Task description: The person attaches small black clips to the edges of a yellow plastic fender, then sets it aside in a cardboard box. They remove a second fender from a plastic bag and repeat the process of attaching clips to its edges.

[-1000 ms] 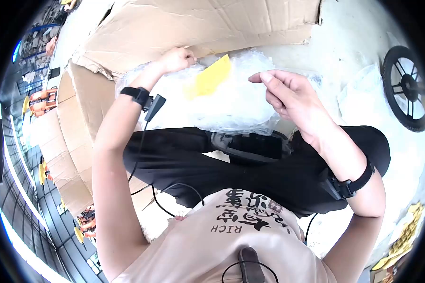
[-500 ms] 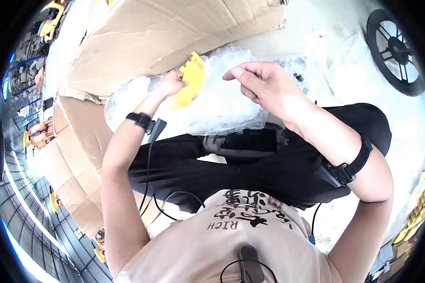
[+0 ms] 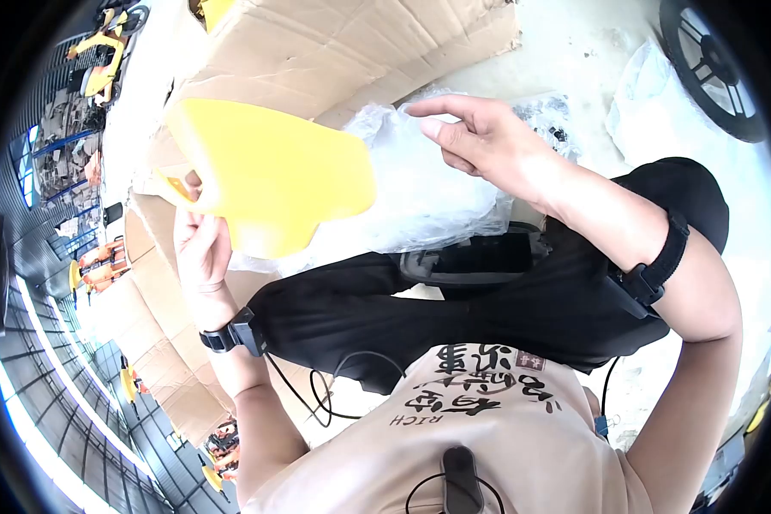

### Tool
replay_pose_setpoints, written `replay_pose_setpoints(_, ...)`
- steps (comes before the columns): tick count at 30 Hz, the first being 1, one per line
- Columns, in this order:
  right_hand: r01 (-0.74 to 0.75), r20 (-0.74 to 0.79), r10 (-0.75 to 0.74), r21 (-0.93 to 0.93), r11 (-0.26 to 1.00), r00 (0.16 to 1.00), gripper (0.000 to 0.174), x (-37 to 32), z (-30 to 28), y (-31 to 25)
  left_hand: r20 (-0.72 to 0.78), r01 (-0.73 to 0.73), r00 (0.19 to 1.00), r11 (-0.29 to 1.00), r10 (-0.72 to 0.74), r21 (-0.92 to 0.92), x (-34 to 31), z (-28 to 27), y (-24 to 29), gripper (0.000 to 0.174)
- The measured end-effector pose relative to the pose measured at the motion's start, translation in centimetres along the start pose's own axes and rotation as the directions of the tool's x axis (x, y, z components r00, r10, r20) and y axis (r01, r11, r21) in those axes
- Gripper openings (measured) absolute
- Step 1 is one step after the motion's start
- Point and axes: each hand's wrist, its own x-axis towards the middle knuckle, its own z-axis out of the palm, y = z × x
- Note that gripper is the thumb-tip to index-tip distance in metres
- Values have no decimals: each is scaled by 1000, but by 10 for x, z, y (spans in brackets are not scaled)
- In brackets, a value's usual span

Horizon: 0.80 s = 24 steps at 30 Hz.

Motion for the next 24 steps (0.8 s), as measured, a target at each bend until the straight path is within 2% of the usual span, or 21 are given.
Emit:
replay_pose_setpoints(1, 5, -5, -5, 2, 1000, 1000, 39, 1, 0, 1, 28, -73, 997, 990, 77, -121, -1, -21, -11, 47)
replay_pose_setpoints(3, 117, 195, -110, -28, 993, 975, 48, 2, -3, 5, -105, -19, 994, 982, -1, -190, -8, -37, -21, 53)
replay_pose_setpoints(4, 118, 188, -111, -28, 993, 976, 48, -1, -2, 1, -98, -18, 995, 981, -1, -192, -6, -40, -28, 53)
replay_pose_setpoints(6, 202, 350, -171, -55, 978, 921, 48, -9, 5, -9, -1, 72, 997, 972, -74, -225, 6, -41, -43, 56)
replay_pose_setpoints(7, 202, 350, -171, -54, 978, 921, 48, -11, 5, -8, 44, 118, 993, 964, -110, -238, 13, -40, -48, 57)
replay_pose_setpoints(9, 297, 511, -207, -101, 950, 834, 41, -13, 6, -5, 86, 256, 966, 948, -243, -190, 28, -26, -56, 56)
replay_pose_setpoints(10, 325, 520, -238, -81, 942, 820, 30, -13, 5, -2, 83, 254, 967, 948, -242, -191, 28, -5, -52, 56)
replay_pose_setpoints(11, 324, 522, -236, -82, 943, 820, 30, -14, 5, -4, 64, 249, 969, 942, -240, -227, 29, 24, -43, 55)
replay_pose_setpoints(12, 252, 564, -141, -125, 960, 814, 27, -16, 3, -7, 47, 243, 970, 934, -239, -263, 29, 39, -39, 53)
replay_pose_setpoints(13, 181, 599, -44, -171, 968, 799, 25, -17, 2, -10, 49, 243, 970, 933, -239, -266, 35, 32, -52, 53)
replay_pose_setpoints(14, 115, 591, -19, -125, 985, 806, 23, -21, 4, -11, 140, 222, 970, 958, -198, -183, 46, 18, -78, 53)
replay_pose_setpoints(15, 112, 590, -15, -127, 986, 808, 23, -23, 6, -9, 231, 191, 959, 976, -164, -101, 52, 12, -93, 52)
replay_pose_setpoints(16, 102, 550, -19, -121, 987, 835, 23, -24, 8, -5, 89, 233, 971, 967, -224, -108, 48, 40, -77, 52)
replay_pose_setpoints(17, 95, 508, -24, -115, 989, 861, 23, -25, 9, -2, 91, 233, 970, 966, -223, -111, 50, 46, -79, 52)
replay_pose_setpoints(18, 203, 434, -131, -125, 971, 891, 21, -25, 12, 1, 121, 259, 963, 949, -240, -178, 54, 50, -81, 52)
replay_pose_setpoints(19, 202, 433, -129, -125, 971, 892, 21, -24, 10, 4, 150, 286, 955, 927, -255, -244, 56, 52, -83, 53)
replay_pose_setpoints(20, 330, 408, -223, -215, 919, 886, 20, -21, 7, 7, 150, 286, 955, 926, -256, -244, 55, 50, -90, 53)
replay_pose_setpoints(21, 447, 390, -318, -305, 841, 864, 20, -20, 5, 8, 174, 335, 941, 863, -289, -378, 53, 45, -102, 54)
replay_pose_setpoints(22, 421, 419, -240, -419, 804, 876, 18, -22, 3, -1, 203, 377, 926, 779, -317, -501, 53, 45, -104, 56)
replay_pose_setpoints(23, 421, 417, -241, -419, 805, 876, 18, -23, 3, 1, 205, 379, 926, 779, -318, -499, 53, 45, -105, 56)
replay_pose_setpoints(24, 555, 458, -338, -515, 653, 822, 17, -24, 2, 5, 59, 392, 912, 818, -407, -420, 51, 44, -105, 56)
